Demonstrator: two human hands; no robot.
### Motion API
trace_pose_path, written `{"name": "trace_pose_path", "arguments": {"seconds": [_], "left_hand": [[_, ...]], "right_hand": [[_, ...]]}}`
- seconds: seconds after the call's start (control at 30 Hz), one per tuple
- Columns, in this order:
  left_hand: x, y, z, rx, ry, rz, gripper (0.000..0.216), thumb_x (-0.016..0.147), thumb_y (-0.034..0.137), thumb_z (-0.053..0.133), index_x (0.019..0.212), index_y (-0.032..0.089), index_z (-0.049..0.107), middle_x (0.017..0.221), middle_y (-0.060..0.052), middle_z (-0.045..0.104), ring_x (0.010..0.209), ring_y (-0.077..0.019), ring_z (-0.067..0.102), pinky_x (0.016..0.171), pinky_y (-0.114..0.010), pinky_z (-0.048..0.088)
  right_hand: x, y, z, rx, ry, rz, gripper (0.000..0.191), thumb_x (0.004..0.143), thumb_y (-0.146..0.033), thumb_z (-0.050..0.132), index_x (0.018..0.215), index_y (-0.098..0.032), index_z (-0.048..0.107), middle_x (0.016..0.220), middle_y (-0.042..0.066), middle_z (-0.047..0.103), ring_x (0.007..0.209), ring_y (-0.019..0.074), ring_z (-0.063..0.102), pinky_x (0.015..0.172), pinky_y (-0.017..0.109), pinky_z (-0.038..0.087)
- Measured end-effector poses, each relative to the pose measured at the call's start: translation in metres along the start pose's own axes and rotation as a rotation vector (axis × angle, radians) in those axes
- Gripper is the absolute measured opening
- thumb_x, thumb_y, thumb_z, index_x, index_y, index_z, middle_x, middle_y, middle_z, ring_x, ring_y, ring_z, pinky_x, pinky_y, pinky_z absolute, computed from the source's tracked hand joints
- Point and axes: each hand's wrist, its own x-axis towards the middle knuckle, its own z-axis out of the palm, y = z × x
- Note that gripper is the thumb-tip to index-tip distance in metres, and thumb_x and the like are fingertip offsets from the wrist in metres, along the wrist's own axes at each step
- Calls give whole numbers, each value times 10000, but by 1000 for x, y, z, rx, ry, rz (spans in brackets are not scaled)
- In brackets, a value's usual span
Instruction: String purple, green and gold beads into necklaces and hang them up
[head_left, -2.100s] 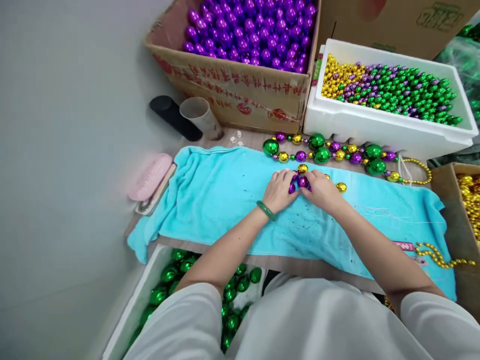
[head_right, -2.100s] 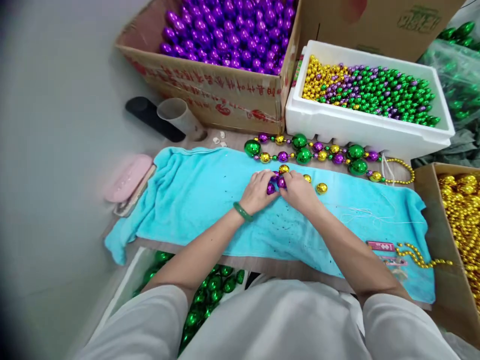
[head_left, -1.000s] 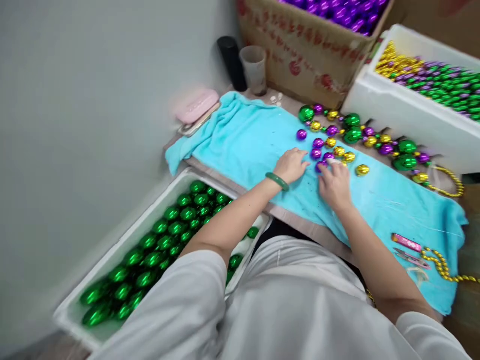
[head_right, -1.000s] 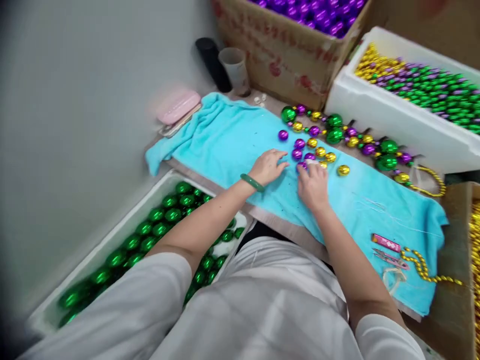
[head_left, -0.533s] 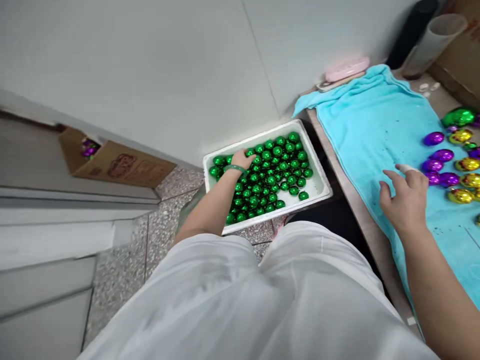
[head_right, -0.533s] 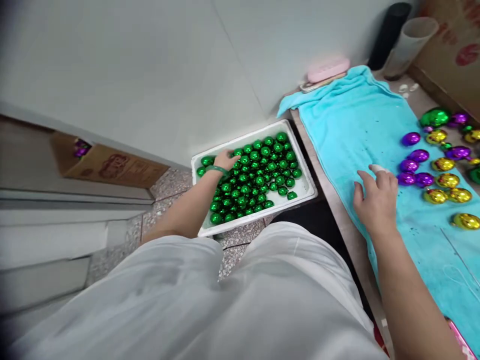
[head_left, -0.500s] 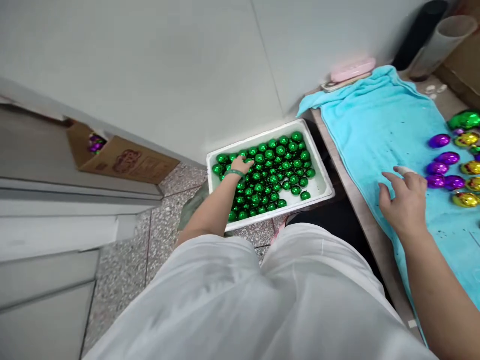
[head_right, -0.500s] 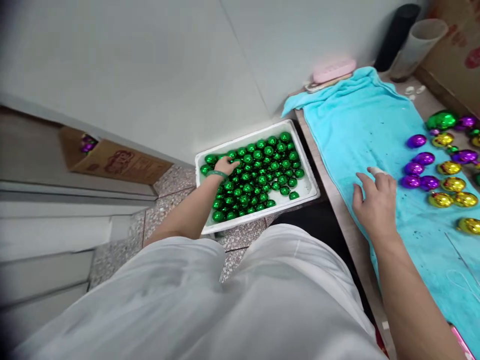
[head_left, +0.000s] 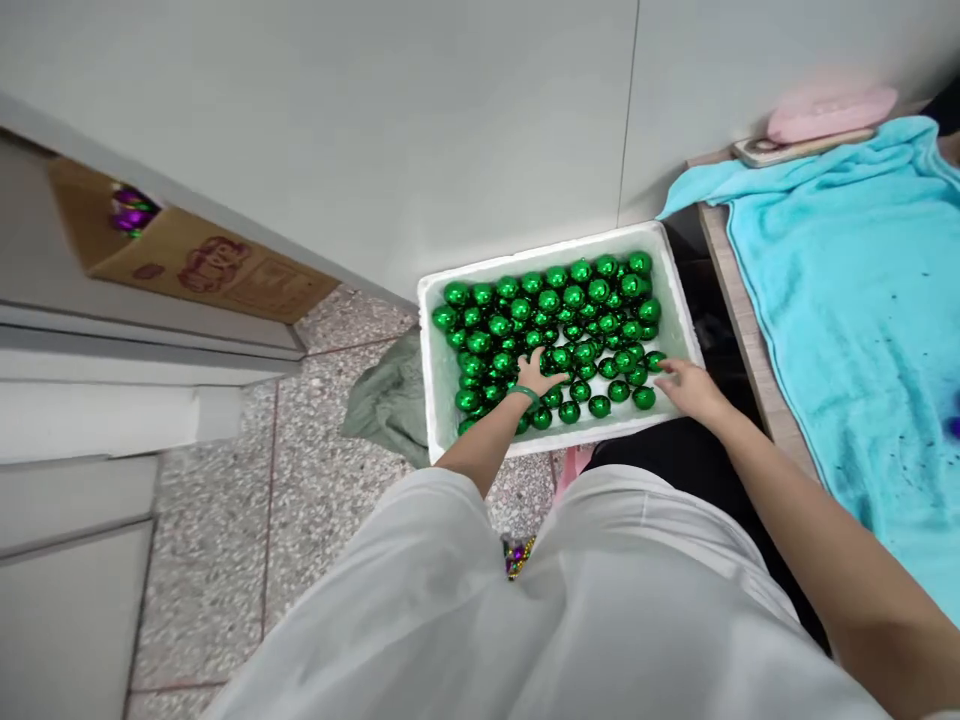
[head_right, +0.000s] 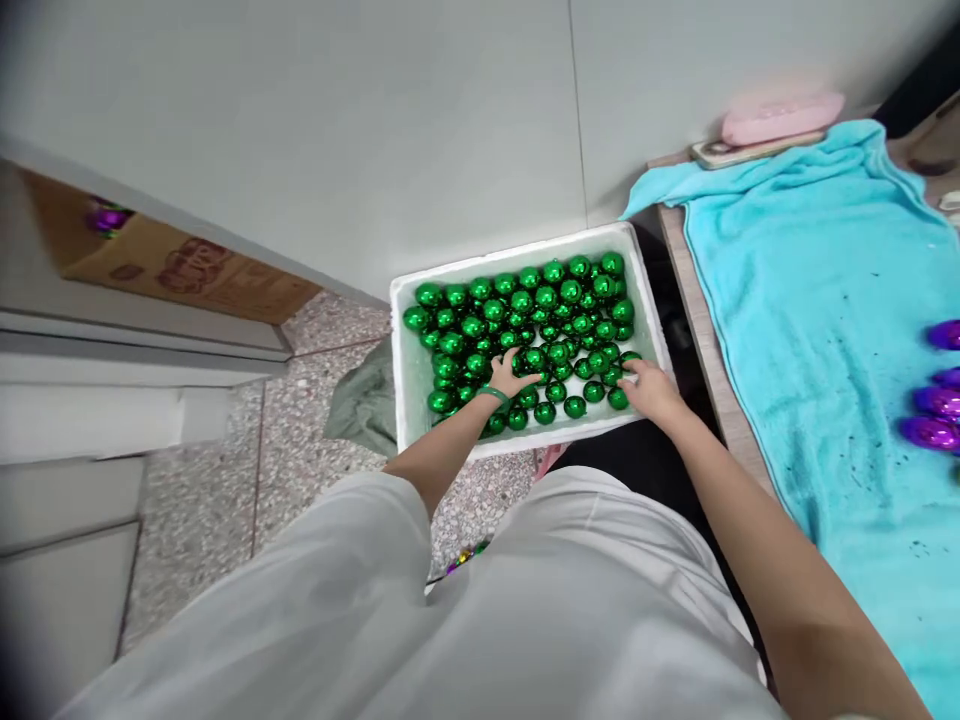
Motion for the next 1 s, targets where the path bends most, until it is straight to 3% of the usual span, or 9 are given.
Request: {"name": "trace_pose_path", "arguments": {"seconds": [0.13, 0.23, 0.37, 0.53, 0.63, 0.77, 0.9, 1.0], "left_hand": [[25, 20, 18, -11, -63, 137, 811, 586, 424, 802, 1295, 197, 480, 1368, -144, 288, 1288, -333, 382, 1119, -426, 281], [32, 32, 29, -30, -140, 203, 835, 633, 347, 775, 1375, 216, 413, 1327, -135, 354, 1238, -305, 439, 1087, -412, 335], [42, 48, 37, -79, -256, 262, 951, 618, 391, 787, 1436, 230, 331, 1309, -141, 423, 1214, -321, 461, 1057, -436, 366], [52, 77, 46, -246, -331, 287, 1046, 515, 396, 848, 1406, 158, 353, 1373, -181, 405, 1285, -356, 380, 1106, -477, 286], [50, 94, 53, -433, -425, 193, 1005, 546, 402, 834, 1393, 167, 346, 1335, -163, 455, 1239, -322, 440, 1086, -457, 330], [39, 101, 59, -661, -548, -102, 904, 613, 397, 803, 1383, 279, 345, 1241, -97, 539, 1079, -275, 556, 963, -458, 464], [25, 92, 57, -680, -601, -296, 738, 619, 409, 801, 1275, 275, 490, 1142, -89, 588, 999, -290, 595, 879, -473, 514], [16, 86, 56, -704, -693, -365, 710, 613, 417, 804, 1253, 293, 522, 1173, -93, 589, 951, -302, 627, 838, -497, 532]], "right_hand": [[46, 7, 29, 29, -83, 165, 394, 789, -280, 620, 1155, -132, 622, 1151, 162, 627, 1046, 292, 600, 935, 417, 441], [64, 13, 47, 75, -89, 220, 592, 764, -302, 653, 1314, -145, 502, 1315, 182, 510, 1157, 307, 538, 998, 441, 393], [80, 15, 61, 175, -90, 229, 733, 724, -307, 693, 1390, -194, 407, 1426, 149, 392, 1259, 277, 448, 1063, 415, 332], [100, 11, 71, 369, -117, 274, 744, 695, -327, 727, 1365, -217, 422, 1337, 95, 523, 1206, 218, 504, 1020, 341, 385], [105, 10, 78, 468, -122, 376, 632, 742, -388, 683, 1311, -210, 473, 1244, 88, 601, 1110, 206, 572, 948, 330, 441], [103, 16, 83, 540, -120, 530, 546, 802, -427, 615, 1271, -169, 505, 1180, 116, 635, 1051, 214, 602, 891, 335, 468], [99, 28, 76, 581, -184, 612, 598, 645, -312, 786, 1176, -133, 578, 1137, 136, 654, 1057, 253, 598, 901, 344, 461], [95, 31, 70, 675, -309, 644, 465, 608, -270, 816, 1015, -121, 649, 950, 119, 710, 889, 243, 651, 810, 346, 507]]}}
